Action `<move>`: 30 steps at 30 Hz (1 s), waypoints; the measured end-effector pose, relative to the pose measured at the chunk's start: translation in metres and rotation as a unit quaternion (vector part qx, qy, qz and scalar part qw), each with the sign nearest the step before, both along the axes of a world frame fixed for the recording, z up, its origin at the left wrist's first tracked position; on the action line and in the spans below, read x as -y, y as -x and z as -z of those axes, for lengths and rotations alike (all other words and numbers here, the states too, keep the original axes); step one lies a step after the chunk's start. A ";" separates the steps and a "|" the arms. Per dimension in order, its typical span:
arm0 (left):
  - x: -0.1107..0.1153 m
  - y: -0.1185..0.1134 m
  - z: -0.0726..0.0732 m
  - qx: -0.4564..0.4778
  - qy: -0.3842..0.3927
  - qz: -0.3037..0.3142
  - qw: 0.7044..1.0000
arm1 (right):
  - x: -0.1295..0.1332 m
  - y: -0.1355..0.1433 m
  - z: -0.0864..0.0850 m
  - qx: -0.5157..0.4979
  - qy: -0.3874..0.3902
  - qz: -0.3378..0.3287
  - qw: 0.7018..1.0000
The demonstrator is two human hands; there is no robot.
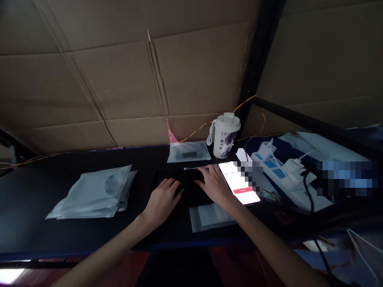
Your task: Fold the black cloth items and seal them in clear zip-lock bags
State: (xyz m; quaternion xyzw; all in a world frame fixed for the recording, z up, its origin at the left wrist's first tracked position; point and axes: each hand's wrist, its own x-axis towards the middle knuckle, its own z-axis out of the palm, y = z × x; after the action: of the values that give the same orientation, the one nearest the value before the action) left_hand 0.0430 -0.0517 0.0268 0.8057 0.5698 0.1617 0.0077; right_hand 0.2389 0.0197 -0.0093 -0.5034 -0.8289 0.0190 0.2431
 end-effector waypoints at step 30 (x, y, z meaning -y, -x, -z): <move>-0.007 0.179 0.021 0.149 -0.082 -0.173 0.970 | -0.006 0.001 0.004 0.079 -0.063 -0.008 0.995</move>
State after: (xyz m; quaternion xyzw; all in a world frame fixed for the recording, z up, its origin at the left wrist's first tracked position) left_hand -0.1363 -0.0452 0.0063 0.6594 0.6782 0.3244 -0.0017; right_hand 0.2377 0.0258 -0.0129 -0.4803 -0.8491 -0.0709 0.2081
